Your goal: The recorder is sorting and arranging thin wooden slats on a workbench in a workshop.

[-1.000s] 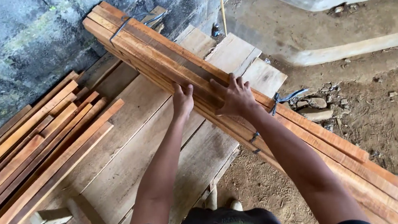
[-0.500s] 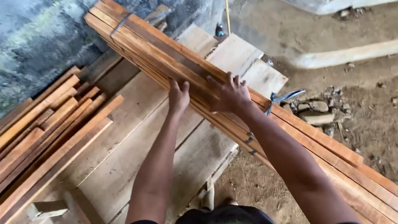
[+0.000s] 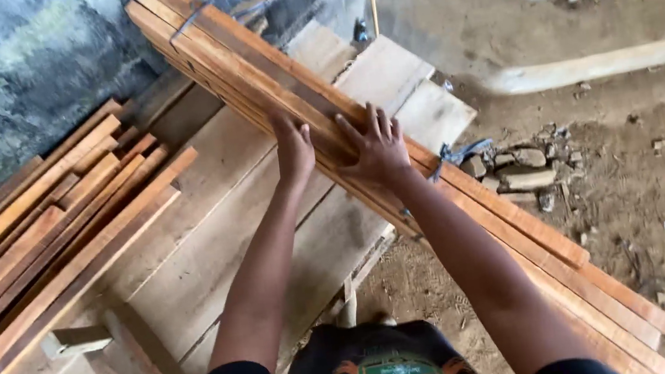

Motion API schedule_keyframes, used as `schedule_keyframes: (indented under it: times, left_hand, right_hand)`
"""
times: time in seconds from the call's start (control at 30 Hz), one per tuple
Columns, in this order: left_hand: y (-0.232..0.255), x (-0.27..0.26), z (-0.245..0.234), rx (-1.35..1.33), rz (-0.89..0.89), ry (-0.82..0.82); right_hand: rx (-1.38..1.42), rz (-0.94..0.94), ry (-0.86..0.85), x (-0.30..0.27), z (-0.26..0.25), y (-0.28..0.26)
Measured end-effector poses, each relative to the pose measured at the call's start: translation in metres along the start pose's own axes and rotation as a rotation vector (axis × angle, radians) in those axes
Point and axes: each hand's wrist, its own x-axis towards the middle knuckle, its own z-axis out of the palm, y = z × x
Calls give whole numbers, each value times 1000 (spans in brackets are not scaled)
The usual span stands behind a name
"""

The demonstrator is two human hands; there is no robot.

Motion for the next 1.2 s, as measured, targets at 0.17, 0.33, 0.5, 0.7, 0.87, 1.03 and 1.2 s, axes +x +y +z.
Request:
schedule_keyframes:
  times: [0.17, 0.33, 0.5, 0.7, 0.87, 1.03, 1.2]
  left_hand:
    - [5, -25, 15, 567, 349, 3]
    - [13, -59, 11, 634, 494, -7]
    - [12, -81, 13, 646, 473, -101]
    - [22, -84, -2, 644, 264, -296]
    - [19, -125, -32, 374, 421, -232]
    - [31, -193, -111, 351, 356, -192]
    - [39, -227, -196, 427, 211, -149]
  right_hand:
    - [33, -32, 103, -3, -8, -5]
    - [-23, -53, 113, -23, 6, 2]
    - [-80, -28, 35, -46, 0, 5]
    - [-95, 17, 112, -50, 32, -9]
    - [-6, -57, 241, -76, 49, -32]
    - [150, -252, 229, -114, 37, -66]
    - [255, -303, 145, -130, 7, -108]
